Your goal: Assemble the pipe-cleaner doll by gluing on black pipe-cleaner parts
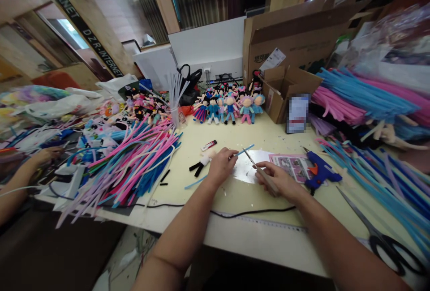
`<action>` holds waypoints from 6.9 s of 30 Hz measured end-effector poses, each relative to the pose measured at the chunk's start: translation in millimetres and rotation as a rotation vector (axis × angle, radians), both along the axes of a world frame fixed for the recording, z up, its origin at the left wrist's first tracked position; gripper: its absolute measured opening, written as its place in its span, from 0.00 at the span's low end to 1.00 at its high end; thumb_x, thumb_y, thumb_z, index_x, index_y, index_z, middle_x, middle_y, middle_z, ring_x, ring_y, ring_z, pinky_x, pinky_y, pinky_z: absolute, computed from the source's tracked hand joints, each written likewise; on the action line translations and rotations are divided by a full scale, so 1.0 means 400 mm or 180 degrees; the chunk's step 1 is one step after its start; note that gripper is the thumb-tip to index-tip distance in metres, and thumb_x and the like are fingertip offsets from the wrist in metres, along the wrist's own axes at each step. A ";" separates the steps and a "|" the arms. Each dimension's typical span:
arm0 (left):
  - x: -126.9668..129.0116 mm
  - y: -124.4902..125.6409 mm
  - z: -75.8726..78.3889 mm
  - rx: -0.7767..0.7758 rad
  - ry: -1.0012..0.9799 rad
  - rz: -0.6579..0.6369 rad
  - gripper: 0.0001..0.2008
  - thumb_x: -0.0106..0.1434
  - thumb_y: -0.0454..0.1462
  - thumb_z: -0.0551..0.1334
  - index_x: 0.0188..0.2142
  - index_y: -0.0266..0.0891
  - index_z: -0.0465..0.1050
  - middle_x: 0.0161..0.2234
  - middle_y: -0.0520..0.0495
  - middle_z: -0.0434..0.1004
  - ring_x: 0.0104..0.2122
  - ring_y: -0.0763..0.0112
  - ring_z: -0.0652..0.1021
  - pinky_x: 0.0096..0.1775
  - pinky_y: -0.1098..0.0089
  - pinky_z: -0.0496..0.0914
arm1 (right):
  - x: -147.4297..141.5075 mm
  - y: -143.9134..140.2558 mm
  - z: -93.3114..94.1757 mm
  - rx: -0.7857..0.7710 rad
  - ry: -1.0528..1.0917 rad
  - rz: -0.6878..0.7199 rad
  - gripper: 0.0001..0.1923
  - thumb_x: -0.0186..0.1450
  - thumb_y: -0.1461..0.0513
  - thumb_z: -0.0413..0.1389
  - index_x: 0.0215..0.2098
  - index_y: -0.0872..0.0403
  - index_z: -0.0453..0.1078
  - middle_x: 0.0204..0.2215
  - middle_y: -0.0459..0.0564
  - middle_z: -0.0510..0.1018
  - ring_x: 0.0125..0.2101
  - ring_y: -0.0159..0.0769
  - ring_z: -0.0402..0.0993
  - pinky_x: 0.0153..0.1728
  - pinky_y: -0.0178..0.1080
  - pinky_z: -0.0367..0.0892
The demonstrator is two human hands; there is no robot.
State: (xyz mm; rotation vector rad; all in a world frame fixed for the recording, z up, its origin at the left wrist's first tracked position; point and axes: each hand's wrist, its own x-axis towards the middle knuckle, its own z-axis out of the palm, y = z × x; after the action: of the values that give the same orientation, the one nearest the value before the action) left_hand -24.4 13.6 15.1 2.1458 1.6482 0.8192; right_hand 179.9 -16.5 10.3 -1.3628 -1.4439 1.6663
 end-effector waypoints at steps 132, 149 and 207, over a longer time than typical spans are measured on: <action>-0.034 0.019 0.012 -0.0833 0.0434 0.0273 0.10 0.58 0.40 0.58 0.31 0.43 0.79 0.28 0.50 0.80 0.30 0.68 0.76 0.33 0.71 0.63 | -0.008 0.007 -0.012 -0.0144 0.0072 -0.0208 0.15 0.56 0.51 0.57 0.36 0.51 0.64 0.15 0.37 0.66 0.11 0.25 0.59 0.12 0.28 0.53; -0.029 0.014 0.016 -0.0928 0.0668 0.0207 0.10 0.57 0.37 0.56 0.26 0.43 0.77 0.25 0.50 0.79 0.28 0.68 0.75 0.32 0.71 0.62 | -0.007 0.009 -0.008 -0.0380 -0.0009 -0.0277 0.14 0.56 0.51 0.57 0.31 0.52 0.63 0.14 0.38 0.66 0.10 0.24 0.59 0.10 0.28 0.49; 0.031 0.035 -0.023 -0.0692 0.0957 0.0143 0.13 0.63 0.38 0.56 0.43 0.43 0.77 0.42 0.46 0.78 0.42 0.66 0.75 0.44 0.70 0.66 | -0.012 0.014 0.011 -0.0333 -0.0276 0.0399 0.13 0.64 0.54 0.50 0.41 0.54 0.64 0.18 0.40 0.69 0.13 0.26 0.65 0.12 0.28 0.56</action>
State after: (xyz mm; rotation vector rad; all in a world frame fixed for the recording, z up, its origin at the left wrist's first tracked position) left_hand -11.9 27.5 6.0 2.1627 1.8373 0.3186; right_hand 175.2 -10.8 14.8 -1.4434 -1.5385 1.8041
